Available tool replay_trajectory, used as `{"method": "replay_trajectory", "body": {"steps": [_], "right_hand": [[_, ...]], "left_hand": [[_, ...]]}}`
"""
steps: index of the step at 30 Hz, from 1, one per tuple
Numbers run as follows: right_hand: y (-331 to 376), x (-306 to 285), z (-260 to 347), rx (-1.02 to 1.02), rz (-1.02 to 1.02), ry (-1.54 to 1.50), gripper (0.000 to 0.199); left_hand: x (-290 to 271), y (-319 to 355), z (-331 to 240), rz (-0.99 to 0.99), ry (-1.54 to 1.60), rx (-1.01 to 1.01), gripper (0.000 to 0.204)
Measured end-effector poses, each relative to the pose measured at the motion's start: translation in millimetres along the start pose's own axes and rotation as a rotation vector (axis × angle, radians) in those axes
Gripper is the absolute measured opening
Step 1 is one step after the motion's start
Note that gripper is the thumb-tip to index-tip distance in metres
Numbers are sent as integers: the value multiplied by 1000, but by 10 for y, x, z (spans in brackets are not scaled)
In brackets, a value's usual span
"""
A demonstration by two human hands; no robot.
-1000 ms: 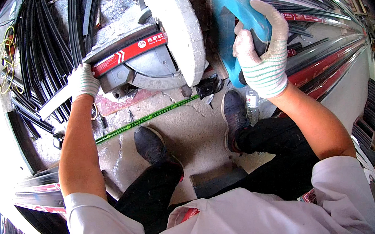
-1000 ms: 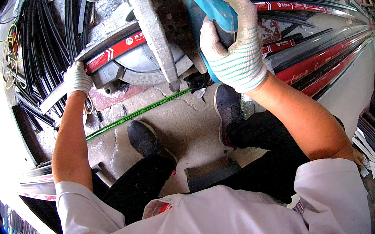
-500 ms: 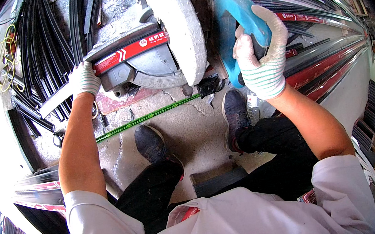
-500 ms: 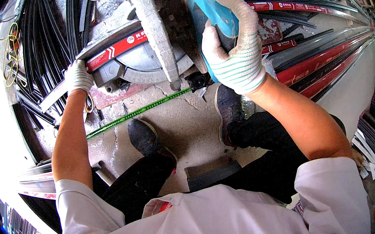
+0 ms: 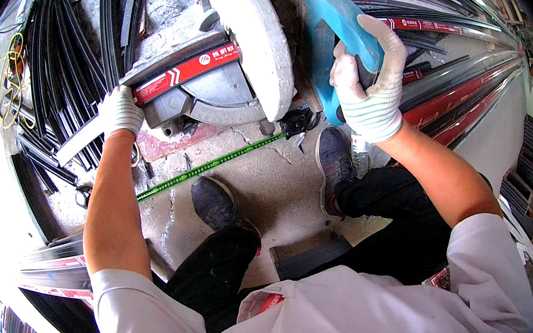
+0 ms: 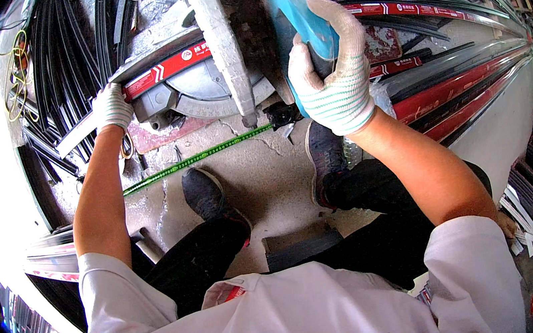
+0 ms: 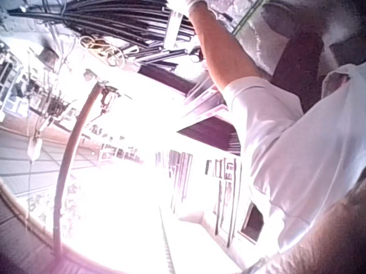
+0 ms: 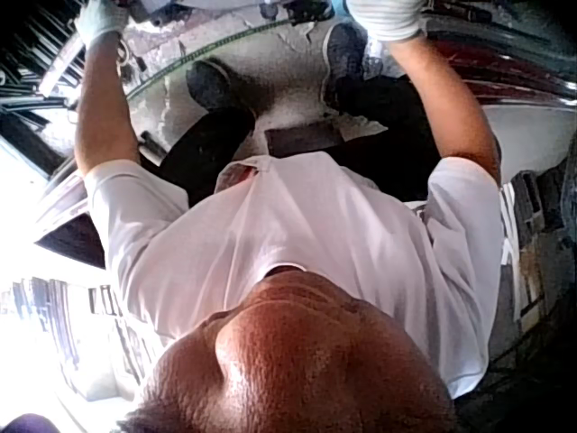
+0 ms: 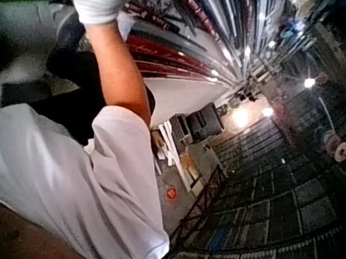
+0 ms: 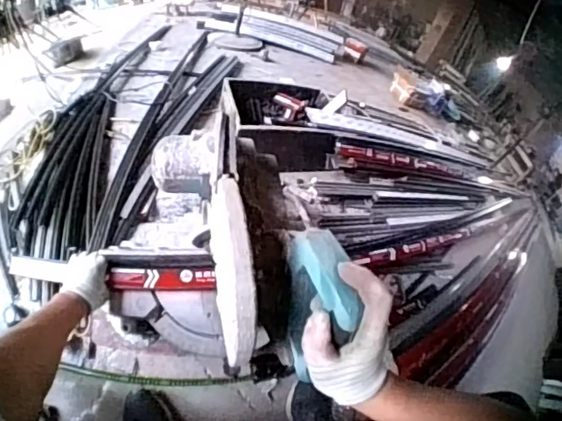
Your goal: The person measures a window frame profile with a tape measure, marks the cut line, and uses a miter saw to cut the profile. The cut piece is then placed into a window frame assembly.
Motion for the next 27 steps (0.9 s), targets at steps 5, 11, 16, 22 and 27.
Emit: {"method": "replay_trajectory", "body": {"steps": [5, 11, 16, 22, 27], "right_hand": [[81, 36, -19, 28, 12, -67, 56], [205, 118, -96, -20, 29, -102, 60], [281, 128, -167, -31, 24, -123, 59], [-106, -51, 63, -27, 14, -75, 52], [-845, -198, 341, 33, 24, -143, 35]], "left_hand": [[9, -15, -10, 1, -4, 2, 15], [26, -1, 4, -9, 12, 4, 16], [-24, 1, -32, -14, 49, 5, 19], [-28, 7, -18, 25, 42, 6, 18], [-190, 123, -67, 142, -25, -38, 21]]}}
Point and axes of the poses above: each hand's wrist, its own y-axis away from the middle knuckle, its own x-axis out of the palm, z = x × y, the point moved 4 cm from there along -y, towards the middle knuckle, and after that the axes turned 9 degrees about z, right-handed, at the moved point
